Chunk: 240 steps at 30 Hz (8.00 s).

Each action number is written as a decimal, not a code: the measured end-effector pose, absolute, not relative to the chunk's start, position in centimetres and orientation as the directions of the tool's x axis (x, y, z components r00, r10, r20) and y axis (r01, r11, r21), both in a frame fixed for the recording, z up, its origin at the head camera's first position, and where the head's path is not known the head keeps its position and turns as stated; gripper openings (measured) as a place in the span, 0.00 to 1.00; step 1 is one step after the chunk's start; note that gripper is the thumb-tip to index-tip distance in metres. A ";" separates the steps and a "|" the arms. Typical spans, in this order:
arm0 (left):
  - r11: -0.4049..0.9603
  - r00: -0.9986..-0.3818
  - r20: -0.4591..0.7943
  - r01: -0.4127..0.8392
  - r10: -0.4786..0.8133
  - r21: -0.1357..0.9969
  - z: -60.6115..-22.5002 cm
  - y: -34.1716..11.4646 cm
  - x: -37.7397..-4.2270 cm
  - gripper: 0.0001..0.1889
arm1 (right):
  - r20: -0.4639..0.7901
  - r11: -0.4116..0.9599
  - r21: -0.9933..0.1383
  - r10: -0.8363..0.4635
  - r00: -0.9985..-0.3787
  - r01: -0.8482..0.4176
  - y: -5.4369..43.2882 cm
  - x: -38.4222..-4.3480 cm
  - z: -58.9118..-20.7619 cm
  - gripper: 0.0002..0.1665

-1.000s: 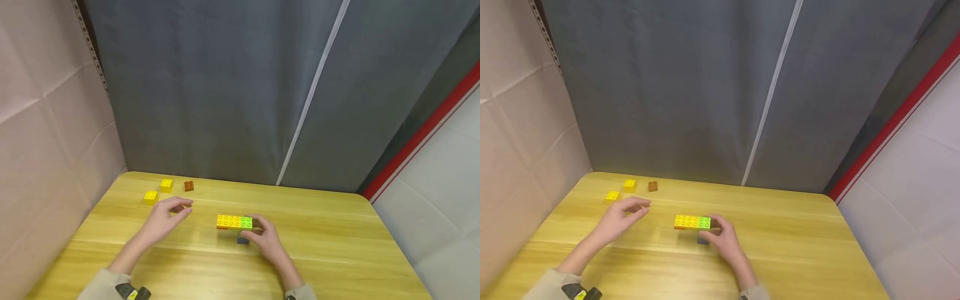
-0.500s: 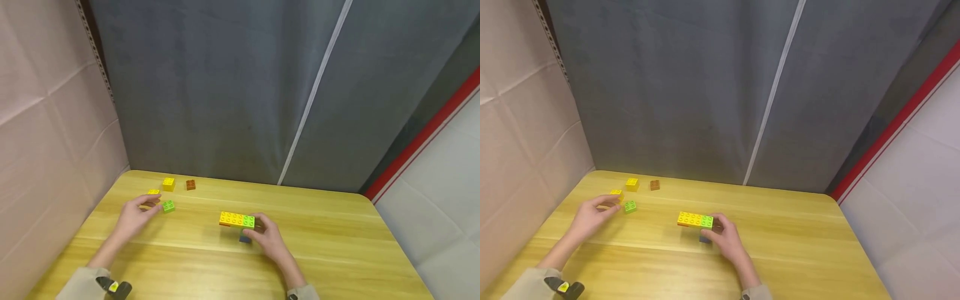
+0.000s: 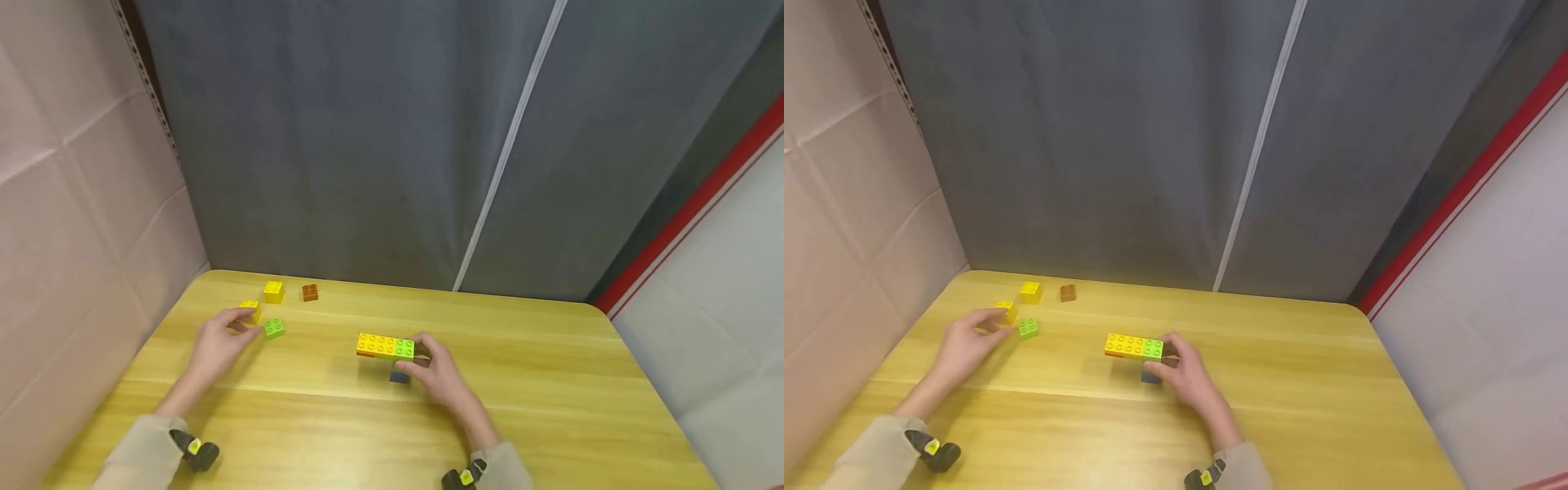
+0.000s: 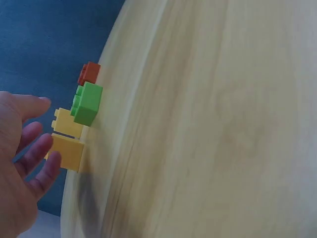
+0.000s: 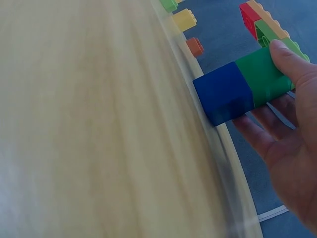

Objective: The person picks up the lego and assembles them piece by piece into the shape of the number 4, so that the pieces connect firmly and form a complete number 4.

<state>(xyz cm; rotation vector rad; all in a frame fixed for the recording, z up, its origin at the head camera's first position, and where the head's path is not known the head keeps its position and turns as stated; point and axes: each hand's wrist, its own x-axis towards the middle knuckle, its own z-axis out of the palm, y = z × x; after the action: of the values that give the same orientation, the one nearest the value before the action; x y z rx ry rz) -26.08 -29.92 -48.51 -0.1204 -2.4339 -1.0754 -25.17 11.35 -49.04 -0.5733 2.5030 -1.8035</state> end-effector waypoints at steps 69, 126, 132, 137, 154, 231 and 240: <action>0.529 -0.943 0.301 0.329 0.142 0.782 -41.6 -20.0 -23.6 0.22 | 0.171 0.198 -0.949 -0.324 -0.930 -0.244 10.9 -23.0 -49.5 0.20; 0.298 -0.815 0.304 0.486 0.493 0.821 -42.0 -10.0 -24.7 0.19 | 0.207 0.174 -0.948 -0.307 -0.929 -0.268 11.0 -23.2 -49.9 0.19; 0.307 -0.819 0.287 0.475 0.496 0.825 -42.0 -10.0 -24.7 0.19 | 0.200 0.180 -0.948 -0.302 -0.932 -0.262 11.0 -23.2 -49.9 0.20; 0.311 -0.830 0.283 0.463 0.481 0.830 -42.2 -10.0 -24.6 0.19 | 0.194 0.185 -0.948 -0.304 -0.933 -0.258 10.9 -23.2 -49.8 0.20; 0.305 -0.810 0.346 0.519 0.474 0.798 -42.4 -9.4 -24.9 0.14 | 0.208 0.196 -0.944 -0.267 -0.941 -0.265 11.0 -22.8 -49.9 0.23; 0.366 -0.837 0.270 0.468 0.475 0.804 -42.3 -8.7 -24.2 0.11 | 0.186 0.161 -0.957 -0.293 -0.938 -0.240 11.9 -22.6 -50.4 0.24; 0.361 -0.829 0.272 0.476 0.489 0.802 -41.9 -8.8 -24.4 0.10 | 0.202 0.175 -0.950 -0.286 -0.937 -0.258 11.7 -22.9 -50.3 0.23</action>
<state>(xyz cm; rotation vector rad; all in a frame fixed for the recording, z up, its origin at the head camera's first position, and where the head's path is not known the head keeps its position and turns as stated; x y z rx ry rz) -24.45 -8.81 -41.88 -0.9224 -2.6020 -1.5266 -22.87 11.74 -50.34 -0.5541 2.3908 -1.9244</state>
